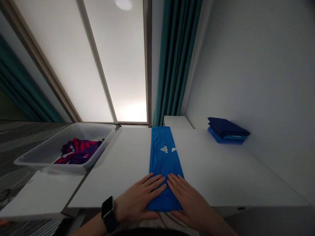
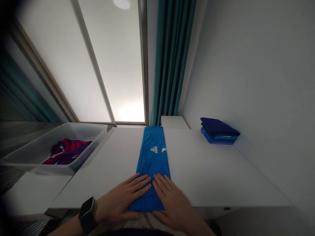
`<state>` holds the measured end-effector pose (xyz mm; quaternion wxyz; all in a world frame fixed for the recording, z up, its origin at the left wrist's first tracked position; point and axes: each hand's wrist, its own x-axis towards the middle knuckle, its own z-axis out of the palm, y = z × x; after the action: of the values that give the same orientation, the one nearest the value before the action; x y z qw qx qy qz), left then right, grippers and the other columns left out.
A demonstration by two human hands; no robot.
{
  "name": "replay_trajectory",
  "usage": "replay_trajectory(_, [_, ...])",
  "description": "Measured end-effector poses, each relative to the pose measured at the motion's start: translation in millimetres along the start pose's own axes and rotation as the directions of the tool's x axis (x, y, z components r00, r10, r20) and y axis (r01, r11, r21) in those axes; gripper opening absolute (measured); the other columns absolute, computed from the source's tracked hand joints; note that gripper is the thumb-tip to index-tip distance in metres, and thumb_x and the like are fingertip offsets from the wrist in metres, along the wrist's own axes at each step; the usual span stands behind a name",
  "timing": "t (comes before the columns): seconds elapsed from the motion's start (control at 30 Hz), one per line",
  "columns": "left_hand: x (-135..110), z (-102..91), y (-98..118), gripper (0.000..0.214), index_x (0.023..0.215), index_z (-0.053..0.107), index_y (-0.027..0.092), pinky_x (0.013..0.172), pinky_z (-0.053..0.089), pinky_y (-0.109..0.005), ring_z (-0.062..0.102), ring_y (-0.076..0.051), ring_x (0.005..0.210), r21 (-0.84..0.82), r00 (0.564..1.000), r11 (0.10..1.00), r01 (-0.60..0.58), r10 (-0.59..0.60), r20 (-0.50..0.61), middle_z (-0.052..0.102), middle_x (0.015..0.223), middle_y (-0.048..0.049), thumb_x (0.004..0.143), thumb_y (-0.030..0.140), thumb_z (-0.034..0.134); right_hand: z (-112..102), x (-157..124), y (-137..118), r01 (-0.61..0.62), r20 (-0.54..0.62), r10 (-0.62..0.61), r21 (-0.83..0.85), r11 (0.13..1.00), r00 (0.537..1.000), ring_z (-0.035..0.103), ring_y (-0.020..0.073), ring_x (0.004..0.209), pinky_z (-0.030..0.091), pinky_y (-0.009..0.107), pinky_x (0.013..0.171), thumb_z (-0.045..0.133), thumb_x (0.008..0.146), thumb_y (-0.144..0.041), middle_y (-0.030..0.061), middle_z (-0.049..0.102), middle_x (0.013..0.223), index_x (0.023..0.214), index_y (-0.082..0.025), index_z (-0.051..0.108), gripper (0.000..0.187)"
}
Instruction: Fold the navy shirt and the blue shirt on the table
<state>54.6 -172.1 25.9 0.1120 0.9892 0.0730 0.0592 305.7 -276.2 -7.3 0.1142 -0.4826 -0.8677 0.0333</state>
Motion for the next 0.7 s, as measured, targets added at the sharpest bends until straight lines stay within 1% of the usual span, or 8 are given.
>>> replay_trajectory(0.07, [0.2, 3.6, 2.7, 0.095, 0.154, 0.011, 0.020, 0.119, 0.017, -0.047, 0.023, -0.030, 0.144, 0.020, 1.000, 1.000, 0.001, -0.001, 0.028, 0.019, 0.158, -0.0104, 0.082, 0.054, 0.061, 2.5, -0.3, -1.9, 0.006, -0.011, -0.006, -0.036, 0.999, 1.000, 0.018, 0.0286, 0.144, 0.024, 0.046, 0.118, 0.061, 0.084, -0.035, 0.0123, 0.022, 0.157, 0.153, -0.012, 0.018, 0.084])
replay_trajectory(0.13, [0.5, 10.2, 5.2, 0.095, 0.154, 0.011, 0.018, 0.119, 0.018, -0.047, 0.023, -0.029, 0.144, 0.074, 0.999, 0.997, 0.022, -0.025, 0.041, 0.019, 0.158, -0.0111, 0.080, 0.043, 0.066, 5.3, 0.2, -3.4, 0.010, -0.036, -0.013, -0.085, 0.996, 0.999, 0.021, 0.0279, 0.144, 0.024, 0.046, 0.118, 0.060, 0.082, -0.026, 0.0124, 0.027, 0.155, 0.151, -0.011, 0.022, 0.080])
replay_trajectory(0.23, [0.0, 21.6, 10.1, 0.082, 0.153, 0.015, 0.018, 0.119, 0.023, -0.041, 0.025, -0.024, 0.143, 0.182, 0.999, 0.982, 0.047, -0.049, 0.008, 0.024, 0.157, -0.0097, 0.084, 0.017, 0.058, 10.5, -1.1, -5.0, 0.039, -0.092, -0.054, -0.153, 0.987, 0.994, 0.028, 0.0258, 0.142, 0.027, 0.044, 0.117, 0.056, 0.083, -0.017, 0.0118, 0.036, 0.152, 0.148, -0.010, 0.031, 0.070])
replay_trajectory(0.3, [-1.1, 26.6, 14.5, 0.074, 0.151, 0.020, 0.018, 0.116, 0.029, -0.039, 0.029, -0.023, 0.142, 0.232, 0.999, 0.972, 0.045, -0.039, -0.028, 0.030, 0.155, -0.0095, 0.086, 0.007, 0.051, 14.9, -4.4, -6.4, 0.064, -0.139, -0.090, -0.180, 0.982, 0.986, 0.033, 0.0247, 0.139, 0.030, 0.043, 0.115, 0.054, 0.084, -0.015, 0.0109, 0.042, 0.148, 0.145, -0.011, 0.037, 0.064])
replay_trajectory(0.47, [-1.5, 23.4, 26.8, 0.046, 0.140, 0.042, 0.015, 0.106, 0.043, -0.038, 0.047, -0.024, 0.131, 0.254, 0.992, 0.967, -0.001, 0.033, -0.124, 0.054, 0.138, -0.0113, 0.094, 0.010, 0.046, 17.1, -15.3, -12.4, 0.092, -0.206, -0.125, -0.164, 0.982, 0.971, 0.046, 0.0240, 0.131, 0.038, 0.043, 0.110, 0.050, 0.084, -0.008, 0.0099, 0.055, 0.137, 0.137, -0.015, 0.049, 0.053])
replay_trajectory(0.53, [0.2, 15.6, 30.9, 0.040, 0.135, 0.047, 0.017, 0.102, 0.047, -0.036, 0.053, -0.023, 0.125, 0.165, 0.988, 0.986, -0.008, 0.033, -0.152, 0.061, 0.130, -0.0104, 0.095, 0.013, 0.046, 6.7, -16.2, -16.3, 0.078, -0.155, -0.086, -0.056, 0.995, 0.984, 0.052, 0.0230, 0.125, 0.041, 0.040, 0.107, 0.052, 0.084, -0.010, 0.0096, 0.060, 0.132, 0.132, -0.017, 0.054, 0.048])
replay_trajectory(0.6, [3.3, 3.1, 34.6, 0.036, 0.129, 0.052, 0.020, 0.095, 0.050, -0.031, 0.062, -0.021, 0.114, -0.029, 0.991, 0.999, 0.017, -0.021, -0.131, 0.068, 0.120, -0.0083, 0.094, 0.015, 0.049, -12.2, -13.6, -21.2, 0.008, -0.031, -0.004, 0.103, 0.995, 1.000, 0.057, 0.0230, 0.120, 0.043, 0.037, 0.103, 0.057, 0.084, -0.017, 0.0100, 0.064, 0.126, 0.127, -0.018, 0.059, 0.044])
replay_trajectory(0.7, [10.6, -21.6, 38.0, 0.027, 0.114, 0.063, 0.026, 0.079, 0.052, -0.022, 0.070, -0.016, 0.090, -0.369, 0.988, 0.919, 0.139, -0.155, -0.014, 0.074, 0.104, -0.0017, 0.092, 0.018, 0.052, -49.4, -3.9, -26.2, -0.180, 0.164, 0.134, 0.310, 0.934, 0.977, 0.065, 0.0213, 0.103, 0.046, 0.031, 0.091, 0.057, 0.085, -0.022, 0.0072, 0.071, 0.112, 0.113, -0.022, 0.067, 0.029])
